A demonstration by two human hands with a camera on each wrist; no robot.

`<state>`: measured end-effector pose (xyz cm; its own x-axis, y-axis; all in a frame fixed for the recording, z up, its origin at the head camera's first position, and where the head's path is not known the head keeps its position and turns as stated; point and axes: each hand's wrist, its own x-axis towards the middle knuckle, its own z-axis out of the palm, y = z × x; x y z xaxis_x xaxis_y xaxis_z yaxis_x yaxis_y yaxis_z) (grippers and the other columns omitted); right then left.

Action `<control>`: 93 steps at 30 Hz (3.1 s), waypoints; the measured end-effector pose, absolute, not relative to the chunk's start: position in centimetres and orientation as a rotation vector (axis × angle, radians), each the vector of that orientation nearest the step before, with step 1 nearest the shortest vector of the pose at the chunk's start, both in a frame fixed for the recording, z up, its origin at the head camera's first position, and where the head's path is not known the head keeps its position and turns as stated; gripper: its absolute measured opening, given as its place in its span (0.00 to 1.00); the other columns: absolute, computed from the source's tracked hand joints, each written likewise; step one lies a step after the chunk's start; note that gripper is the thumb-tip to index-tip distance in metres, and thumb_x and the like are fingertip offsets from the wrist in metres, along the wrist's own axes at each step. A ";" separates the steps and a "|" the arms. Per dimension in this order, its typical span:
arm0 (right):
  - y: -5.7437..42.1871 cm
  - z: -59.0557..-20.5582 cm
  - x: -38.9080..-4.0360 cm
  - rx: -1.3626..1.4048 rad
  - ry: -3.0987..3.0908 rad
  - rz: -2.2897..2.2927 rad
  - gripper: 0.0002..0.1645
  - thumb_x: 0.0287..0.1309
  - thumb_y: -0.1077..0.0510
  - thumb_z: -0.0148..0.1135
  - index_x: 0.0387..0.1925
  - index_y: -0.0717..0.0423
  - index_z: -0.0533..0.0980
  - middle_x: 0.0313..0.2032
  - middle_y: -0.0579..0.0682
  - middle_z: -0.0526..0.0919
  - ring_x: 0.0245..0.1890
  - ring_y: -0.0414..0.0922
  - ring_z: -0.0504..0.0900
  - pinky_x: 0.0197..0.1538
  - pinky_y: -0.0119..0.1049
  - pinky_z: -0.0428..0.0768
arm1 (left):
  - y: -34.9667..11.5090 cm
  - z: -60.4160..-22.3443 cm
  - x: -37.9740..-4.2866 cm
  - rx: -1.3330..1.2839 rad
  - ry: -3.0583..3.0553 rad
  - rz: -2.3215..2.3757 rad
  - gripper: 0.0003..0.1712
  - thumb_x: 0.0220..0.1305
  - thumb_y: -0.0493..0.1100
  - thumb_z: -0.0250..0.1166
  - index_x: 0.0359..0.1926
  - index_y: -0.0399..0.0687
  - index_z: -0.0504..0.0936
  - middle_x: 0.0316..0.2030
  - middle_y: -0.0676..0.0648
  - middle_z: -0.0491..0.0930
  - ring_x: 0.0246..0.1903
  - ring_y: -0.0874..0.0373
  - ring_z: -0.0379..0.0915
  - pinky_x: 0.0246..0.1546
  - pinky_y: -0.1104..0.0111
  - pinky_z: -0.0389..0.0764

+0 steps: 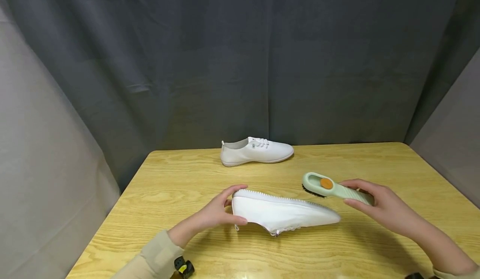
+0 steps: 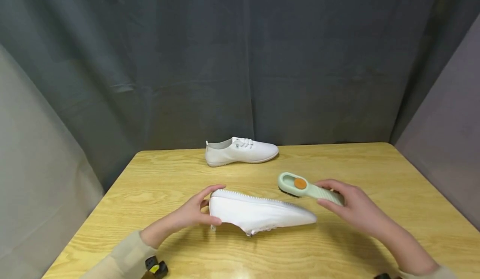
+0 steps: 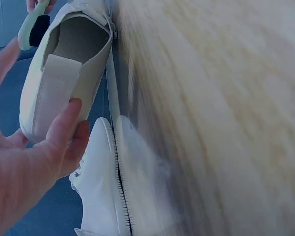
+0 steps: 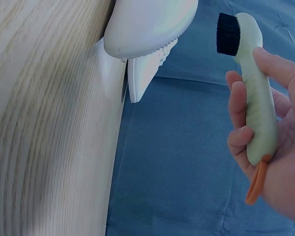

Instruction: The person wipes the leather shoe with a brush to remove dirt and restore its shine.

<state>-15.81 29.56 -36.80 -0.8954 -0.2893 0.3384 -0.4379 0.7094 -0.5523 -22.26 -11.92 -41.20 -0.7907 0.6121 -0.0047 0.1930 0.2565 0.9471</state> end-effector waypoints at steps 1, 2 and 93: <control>29.5 -36.8 -15.8 0.587 -2.686 0.959 0.20 0.60 0.57 0.67 0.54 0.52 0.77 0.48 0.49 0.80 0.36 0.34 0.74 0.33 0.30 0.74 | -11.9 -41.2 -22.2 0.755 2.173 1.528 0.51 0.53 0.36 0.75 0.73 0.52 0.57 0.68 0.42 0.56 0.60 0.41 0.64 0.53 0.56 0.74; 29.4 -36.8 -15.8 0.593 -2.683 0.962 0.20 0.60 0.57 0.67 0.54 0.52 0.77 0.48 0.49 0.80 0.36 0.34 0.74 0.33 0.30 0.74 | -11.9 -41.2 -22.2 0.770 2.181 1.514 0.54 0.49 0.34 0.76 0.74 0.53 0.56 0.68 0.42 0.55 0.60 0.41 0.63 0.53 0.57 0.75; 18.4 -37.6 -17.7 0.997 -2.349 0.652 0.24 0.52 0.56 0.73 0.52 0.51 0.77 0.38 0.39 0.79 0.27 0.32 0.71 0.28 0.27 0.73 | -11.4 -40.5 -21.6 0.760 2.369 1.369 0.51 0.51 0.34 0.76 0.70 0.60 0.58 0.64 0.43 0.62 0.37 0.53 0.77 0.31 0.66 0.80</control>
